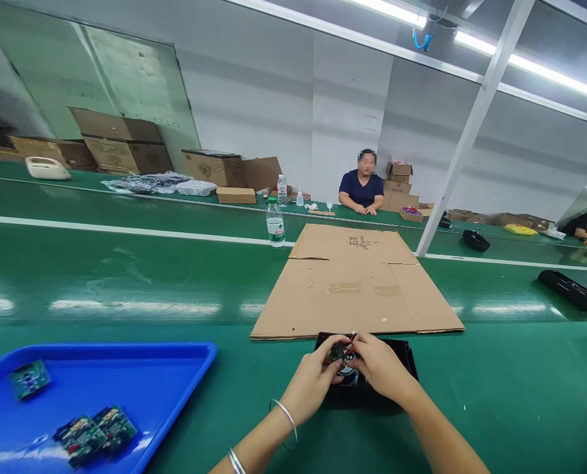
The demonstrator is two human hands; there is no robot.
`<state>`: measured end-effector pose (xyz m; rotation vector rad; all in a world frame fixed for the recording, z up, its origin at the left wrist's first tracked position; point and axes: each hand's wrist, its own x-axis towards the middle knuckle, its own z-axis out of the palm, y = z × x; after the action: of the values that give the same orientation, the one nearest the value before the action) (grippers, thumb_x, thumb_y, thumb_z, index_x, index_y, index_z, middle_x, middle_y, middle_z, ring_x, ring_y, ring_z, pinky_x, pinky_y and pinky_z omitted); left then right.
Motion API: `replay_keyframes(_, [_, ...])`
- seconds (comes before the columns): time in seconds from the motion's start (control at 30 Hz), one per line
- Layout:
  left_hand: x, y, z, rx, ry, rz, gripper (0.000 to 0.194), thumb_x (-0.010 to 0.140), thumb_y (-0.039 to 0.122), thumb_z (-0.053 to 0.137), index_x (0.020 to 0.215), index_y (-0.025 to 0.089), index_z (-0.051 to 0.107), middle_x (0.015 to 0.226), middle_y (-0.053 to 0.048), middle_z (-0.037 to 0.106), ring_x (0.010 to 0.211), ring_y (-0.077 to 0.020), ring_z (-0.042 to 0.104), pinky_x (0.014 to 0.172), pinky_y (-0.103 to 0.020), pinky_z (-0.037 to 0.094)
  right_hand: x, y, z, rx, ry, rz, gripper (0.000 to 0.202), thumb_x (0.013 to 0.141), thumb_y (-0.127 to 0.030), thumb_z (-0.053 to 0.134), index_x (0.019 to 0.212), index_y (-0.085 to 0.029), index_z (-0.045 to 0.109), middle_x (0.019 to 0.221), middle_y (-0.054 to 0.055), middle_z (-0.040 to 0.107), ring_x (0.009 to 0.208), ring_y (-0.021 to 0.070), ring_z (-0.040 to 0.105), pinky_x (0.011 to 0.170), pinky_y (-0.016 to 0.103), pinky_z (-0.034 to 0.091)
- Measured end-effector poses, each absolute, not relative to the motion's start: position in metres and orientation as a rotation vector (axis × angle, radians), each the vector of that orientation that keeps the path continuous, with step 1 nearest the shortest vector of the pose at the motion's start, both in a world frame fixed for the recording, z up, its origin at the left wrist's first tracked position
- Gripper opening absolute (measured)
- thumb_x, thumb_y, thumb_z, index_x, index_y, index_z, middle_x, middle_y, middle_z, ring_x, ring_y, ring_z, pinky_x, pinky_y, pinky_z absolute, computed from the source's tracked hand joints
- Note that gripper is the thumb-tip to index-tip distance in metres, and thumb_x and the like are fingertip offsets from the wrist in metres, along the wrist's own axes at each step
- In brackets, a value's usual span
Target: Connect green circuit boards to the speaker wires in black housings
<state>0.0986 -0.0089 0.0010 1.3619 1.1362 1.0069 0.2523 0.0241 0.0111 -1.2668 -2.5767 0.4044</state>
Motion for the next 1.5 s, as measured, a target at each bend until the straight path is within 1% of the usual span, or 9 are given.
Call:
replay_keyframes(0.33, [0.101, -0.007, 0.002, 1.279, 1.127, 1.082, 0.026, 0.071, 0.021, 0.045, 0.097, 0.019, 0.050, 0.081, -0.001, 0.058, 0.071, -0.0141, 0.057, 0.062, -0.027, 0.056, 0.248, 0.021, 0.005, -1.219, -2.597, 0.289, 0.015, 0.083, -0.015, 0.045, 0.095, -0.013, 0.053, 0.098, 0.008, 0.052, 0.091, 0.0186, 0.050, 0.079, 0.028, 0.040])
replay_keyframes(0.53, [0.099, -0.008, 0.005, 1.242, 1.178, 1.047, 0.033, 0.068, 0.024, 0.047, 0.101, 0.020, 0.049, 0.072, 0.001, 0.056, 0.064, -0.0144, 0.057, 0.059, -0.029, 0.055, 0.255, 0.032, 0.005, -1.297, -2.460, 0.564, 0.013, 0.078, -0.021, 0.056, 0.090, -0.017, 0.055, 0.089, 0.002, 0.057, 0.081, 0.0147, 0.052, 0.070, 0.022, 0.039])
replay_keyframes(0.63, [0.098, -0.010, 0.007, 1.259, 1.227, 1.042, 0.037, 0.069, 0.026, 0.046, 0.106, 0.020, 0.047, 0.066, 0.002, 0.054, 0.063, -0.0161, 0.057, 0.059, -0.031, 0.054, 0.256, 0.037, 0.002, -1.331, -2.379, 0.648, 0.017, 0.086, -0.027, 0.045, 0.095, -0.018, 0.058, 0.086, 0.002, 0.059, 0.080, 0.0142, 0.053, 0.070, 0.022, 0.038])
replay_keyframes(0.83, [0.098, -0.010, 0.002, 1.387, 1.322, 1.076, 0.036, 0.072, 0.030, 0.046, 0.107, 0.021, 0.049, 0.056, 0.003, 0.054, 0.055, -0.0166, 0.057, 0.058, -0.029, 0.050, 0.253, 0.039, -0.010, -1.363, -2.272, 0.777, 0.020, 0.083, -0.014, 0.042, 0.091, -0.015, 0.060, 0.097, 0.006, 0.059, 0.093, 0.0153, 0.052, 0.082, 0.024, 0.036])
replay_keyframes(1.0, [0.098, -0.009, -0.003, 1.493, 1.354, 1.044, 0.034, 0.074, 0.029, 0.044, 0.107, 0.021, 0.048, 0.059, 0.002, 0.059, 0.058, -0.0174, 0.060, 0.058, -0.028, 0.048, 0.263, 0.049, -0.011, -1.494, -2.148, 0.877, 0.010, 0.074, -0.009, 0.050, 0.083, -0.014, 0.048, 0.074, 0.001, 0.058, 0.057, 0.0100, 0.054, 0.053, 0.019, 0.041])
replay_keyframes(1.07, [0.098, -0.008, -0.005, 1.520, 1.361, 1.055, 0.033, 0.075, 0.028, 0.043, 0.106, 0.020, 0.048, 0.061, 0.001, 0.060, 0.059, -0.0177, 0.061, 0.058, -0.027, 0.048, 0.269, 0.048, -0.005, -1.491, -2.147, 0.908, 0.013, 0.073, -0.008, 0.050, 0.082, -0.016, 0.044, 0.069, -0.002, 0.056, 0.053, 0.0084, 0.052, 0.051, 0.018, 0.039])
replay_keyframes(1.2, [0.099, -0.006, -0.009, 1.549, 1.376, 1.074, 0.032, 0.075, 0.026, 0.042, 0.107, 0.019, 0.045, 0.067, -0.002, 0.064, 0.060, -0.0188, 0.062, 0.057, -0.028, 0.047, 0.271, 0.035, 0.013, -1.443, -2.232, 0.834, 0.021, 0.070, -0.004, 0.052, 0.085, -0.017, 0.044, 0.066, -0.003, 0.056, 0.066, 0.0114, 0.053, 0.060, 0.020, 0.037])
replay_keyframes(1.37, [0.100, -0.007, -0.011, 1.568, 1.423, 1.044, 0.030, 0.077, 0.025, 0.042, 0.105, 0.019, 0.043, 0.075, -0.006, 0.067, 0.063, -0.0213, 0.065, 0.055, -0.028, 0.047, 0.258, 0.019, 0.021, -1.426, -2.569, 0.492, 0.019, 0.078, -0.008, 0.046, 0.093, -0.016, 0.055, 0.085, 0.006, 0.060, 0.081, 0.0166, 0.054, 0.067, 0.023, 0.035])
replay_keyframes(1.5, [0.100, -0.008, -0.011, 1.540, 1.400, 1.086, 0.027, 0.077, 0.023, 0.043, 0.104, 0.020, 0.044, 0.078, -0.006, 0.068, 0.069, -0.0215, 0.066, 0.059, -0.028, 0.048, 0.250, 0.019, 0.012, -1.417, -2.526, 0.519, 0.021, 0.080, -0.010, 0.045, 0.095, -0.018, 0.058, 0.085, 0.004, 0.061, 0.082, 0.0153, 0.056, 0.070, 0.021, 0.036])
